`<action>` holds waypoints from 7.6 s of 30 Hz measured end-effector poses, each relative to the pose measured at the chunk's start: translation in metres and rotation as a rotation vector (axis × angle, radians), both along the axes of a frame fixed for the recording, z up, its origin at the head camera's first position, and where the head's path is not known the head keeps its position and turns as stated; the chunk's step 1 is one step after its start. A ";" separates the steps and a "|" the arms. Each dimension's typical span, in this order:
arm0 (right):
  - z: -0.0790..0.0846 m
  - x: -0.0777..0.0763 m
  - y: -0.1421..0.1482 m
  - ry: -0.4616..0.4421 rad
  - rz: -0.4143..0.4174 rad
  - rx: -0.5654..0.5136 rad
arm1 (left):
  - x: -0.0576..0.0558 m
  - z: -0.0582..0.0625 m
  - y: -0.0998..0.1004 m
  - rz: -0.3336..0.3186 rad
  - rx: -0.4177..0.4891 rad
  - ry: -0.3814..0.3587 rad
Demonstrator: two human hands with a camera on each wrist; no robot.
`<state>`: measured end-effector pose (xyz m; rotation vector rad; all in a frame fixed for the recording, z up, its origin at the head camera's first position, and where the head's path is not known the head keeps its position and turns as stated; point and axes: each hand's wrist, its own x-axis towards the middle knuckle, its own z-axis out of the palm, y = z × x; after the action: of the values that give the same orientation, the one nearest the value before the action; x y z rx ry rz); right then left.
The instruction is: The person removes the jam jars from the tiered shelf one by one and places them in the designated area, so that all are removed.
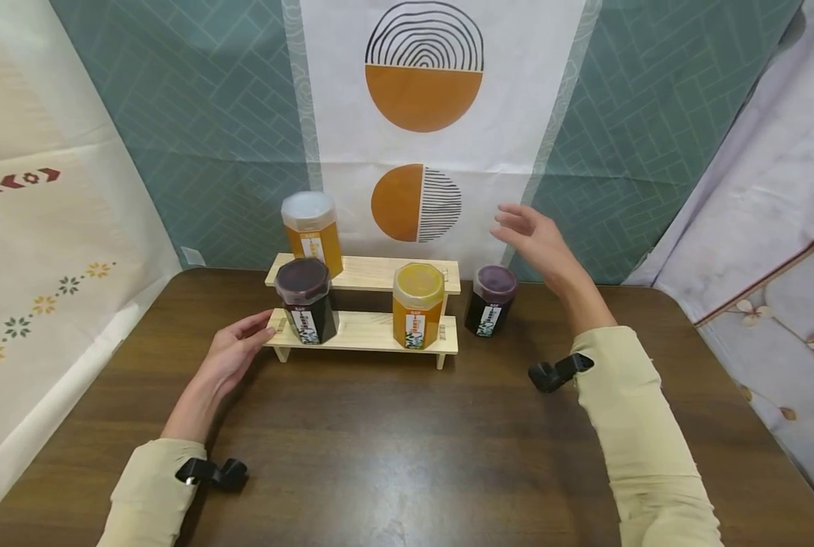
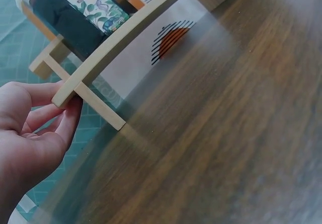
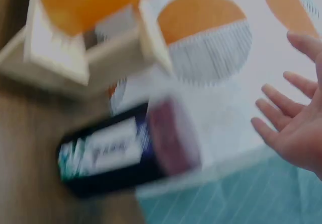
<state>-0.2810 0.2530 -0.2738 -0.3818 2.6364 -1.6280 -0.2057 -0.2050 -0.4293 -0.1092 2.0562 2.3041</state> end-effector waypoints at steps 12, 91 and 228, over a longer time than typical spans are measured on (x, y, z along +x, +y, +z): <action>0.035 -0.011 -0.109 0.005 0.157 -0.086 | 0.003 0.001 -0.005 -0.003 -0.005 -0.006; 0.063 -0.028 -0.089 0.056 -0.080 -0.056 | 0.000 0.000 0.000 0.012 0.027 -0.014; -0.048 0.038 -0.051 -0.031 0.331 -0.116 | 0.002 -0.004 0.003 0.038 0.070 -0.029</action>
<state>-0.2430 0.2021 -0.3215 -0.7435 2.3063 -1.6615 -0.2034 -0.2019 -0.4329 -0.1796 1.9748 2.3784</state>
